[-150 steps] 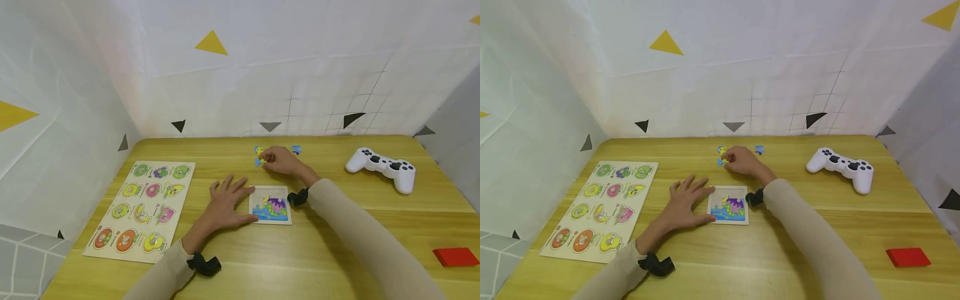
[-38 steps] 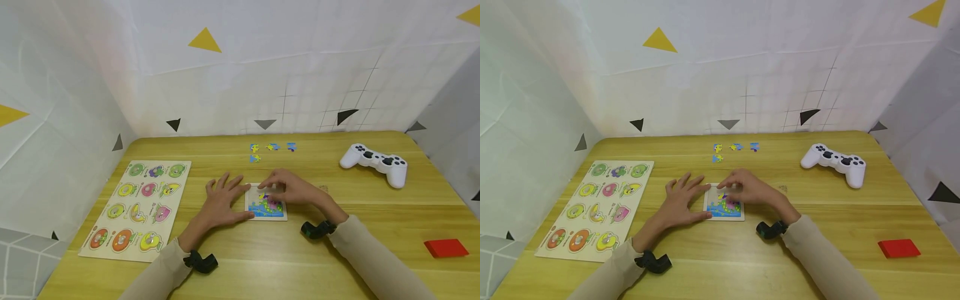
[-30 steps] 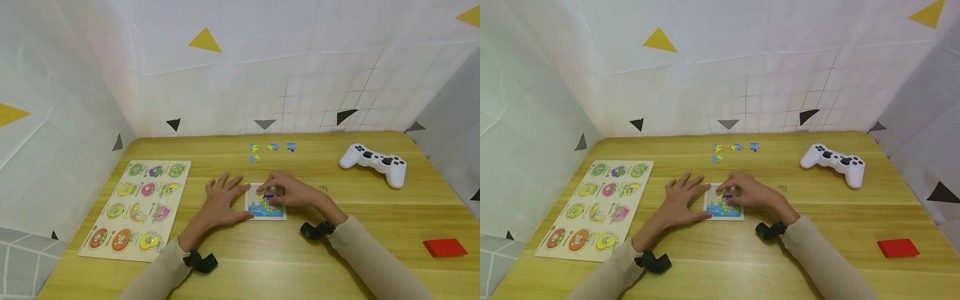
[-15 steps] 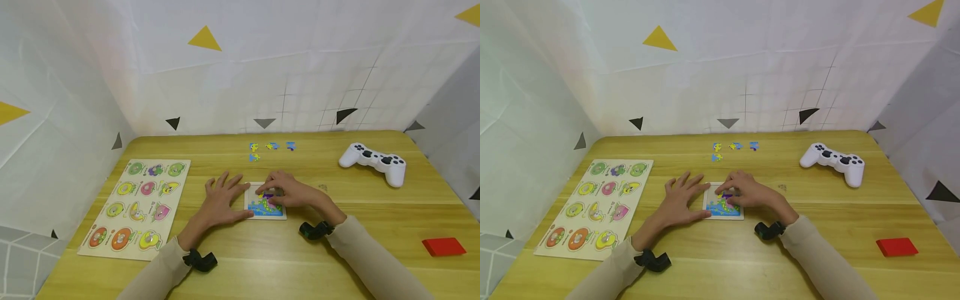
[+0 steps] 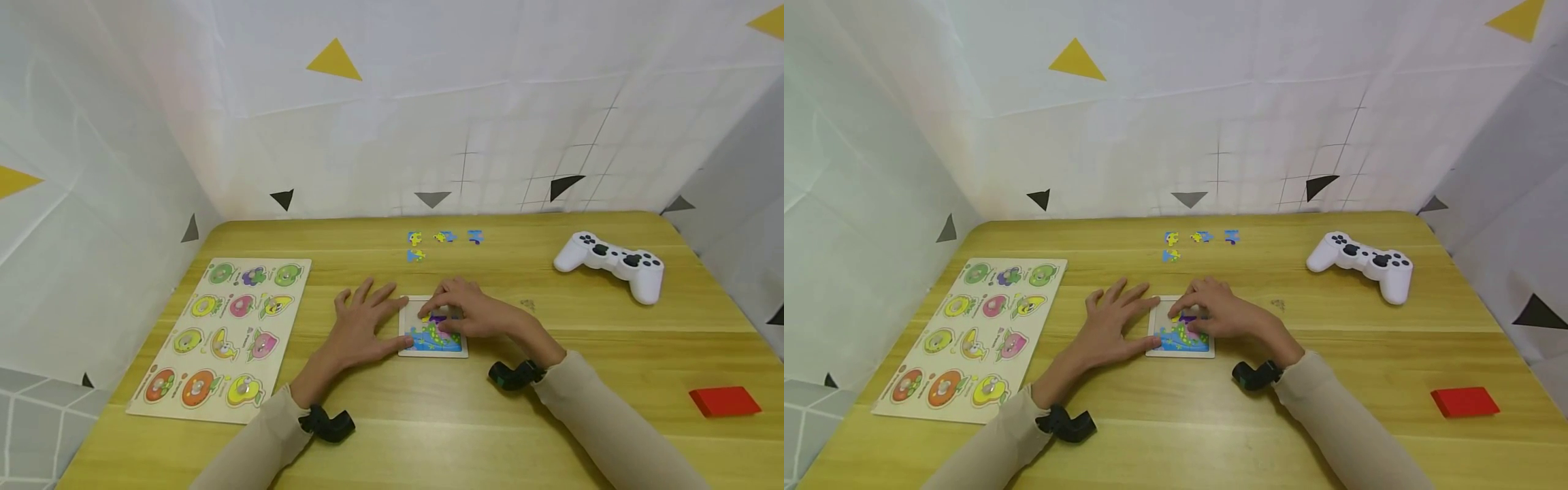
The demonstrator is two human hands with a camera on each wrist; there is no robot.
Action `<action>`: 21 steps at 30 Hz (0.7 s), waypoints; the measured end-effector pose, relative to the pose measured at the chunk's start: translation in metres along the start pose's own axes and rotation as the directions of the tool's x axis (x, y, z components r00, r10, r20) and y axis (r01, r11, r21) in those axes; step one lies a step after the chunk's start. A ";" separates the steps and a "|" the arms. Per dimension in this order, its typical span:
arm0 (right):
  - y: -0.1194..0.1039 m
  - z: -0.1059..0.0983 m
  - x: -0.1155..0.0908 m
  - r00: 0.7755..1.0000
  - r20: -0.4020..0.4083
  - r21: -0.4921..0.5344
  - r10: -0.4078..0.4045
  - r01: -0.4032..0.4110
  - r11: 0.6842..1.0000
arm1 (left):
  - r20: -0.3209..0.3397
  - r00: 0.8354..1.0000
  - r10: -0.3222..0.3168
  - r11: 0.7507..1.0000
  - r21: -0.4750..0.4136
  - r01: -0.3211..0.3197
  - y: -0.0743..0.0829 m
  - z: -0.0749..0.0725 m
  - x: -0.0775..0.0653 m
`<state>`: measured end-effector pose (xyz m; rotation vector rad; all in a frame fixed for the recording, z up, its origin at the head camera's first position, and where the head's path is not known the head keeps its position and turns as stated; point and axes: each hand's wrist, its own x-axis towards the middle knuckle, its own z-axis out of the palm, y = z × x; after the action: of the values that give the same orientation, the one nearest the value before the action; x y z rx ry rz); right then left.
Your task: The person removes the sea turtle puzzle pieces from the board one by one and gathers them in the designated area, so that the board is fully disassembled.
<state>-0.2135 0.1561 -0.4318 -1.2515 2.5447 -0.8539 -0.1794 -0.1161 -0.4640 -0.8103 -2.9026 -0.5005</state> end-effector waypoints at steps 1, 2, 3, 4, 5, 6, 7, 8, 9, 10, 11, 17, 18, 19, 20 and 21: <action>0.000 0.000 0.000 1.000 0.000 0.002 0.001 -0.001 1.000 | -0.001 1.000 -0.001 1.000 0.003 0.001 0.000 0.000 0.000; 0.000 0.000 0.000 1.000 0.001 0.004 0.003 -0.003 1.000 | -0.002 1.000 -0.001 1.000 0.003 0.001 0.000 0.000 0.000; 0.000 0.000 0.000 1.000 0.000 0.006 0.003 -0.003 1.000 | -0.005 1.000 -0.002 1.000 0.002 0.002 0.000 0.000 0.000; 0.000 0.000 0.000 1.000 -0.002 0.010 0.003 -0.003 1.000 | -0.008 1.000 -0.001 1.000 -0.001 0.001 0.000 0.000 0.000; 0.000 0.000 0.000 1.000 -0.002 0.014 0.003 -0.003 1.000 | -0.010 1.000 -0.001 1.000 -0.003 0.001 0.000 -0.001 0.000; 0.001 0.000 0.000 1.000 -0.003 0.017 0.002 -0.002 1.000 | -0.012 1.000 0.000 1.000 -0.005 0.000 0.000 -0.001 0.000; 0.001 0.000 0.000 1.000 -0.003 0.021 0.003 -0.003 1.000 | -0.013 1.000 -0.001 1.000 -0.007 0.001 0.000 -0.001 0.000; 0.001 0.000 0.000 1.000 -0.002 0.026 0.005 -0.004 1.000 | -0.014 1.000 -0.001 1.000 -0.010 0.001 0.000 -0.001 0.000; 0.001 -0.001 0.000 1.000 -0.002 0.030 0.005 -0.005 1.000 | -0.014 1.000 -0.002 1.000 -0.011 0.002 0.000 -0.001 0.000; 0.001 -0.001 0.000 1.000 -0.001 0.037 0.009 -0.009 0.999 | -0.013 1.000 -0.003 1.000 -0.010 0.003 0.000 -0.001 0.000; 0.001 -0.001 0.000 1.000 0.000 0.043 0.012 -0.012 0.999 | -0.012 1.000 -0.004 1.000 -0.010 0.004 0.000 0.000 0.000; -0.002 -0.003 -0.001 0.999 0.009 0.098 0.038 -0.039 0.994 | -0.013 1.000 -0.005 1.000 -0.018 0.005 -0.001 0.001 0.000; -0.002 -0.003 -0.001 0.999 0.011 0.104 0.041 -0.042 0.994 | -0.013 1.000 -0.005 1.000 -0.020 0.005 -0.001 0.001 0.000; -0.002 -0.003 -0.001 0.999 0.013 0.108 0.043 -0.044 0.993 | -0.012 1.000 -0.006 1.000 -0.021 0.006 -0.001 0.001 0.000; -0.002 -0.003 -0.001 0.999 0.015 0.110 0.045 -0.046 0.993 | -0.011 1.000 -0.006 1.000 -0.021 0.006 -0.001 0.001 0.000; -0.002 -0.003 -0.001 0.999 0.016 0.110 0.046 -0.048 0.993 | -0.009 1.000 -0.007 1.000 -0.023 0.007 -0.001 0.001 0.000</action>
<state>-0.2125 0.1570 -0.4282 -1.1562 2.4690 -0.9586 -0.1797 -0.1165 -0.4657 -0.7990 -2.8979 -0.5379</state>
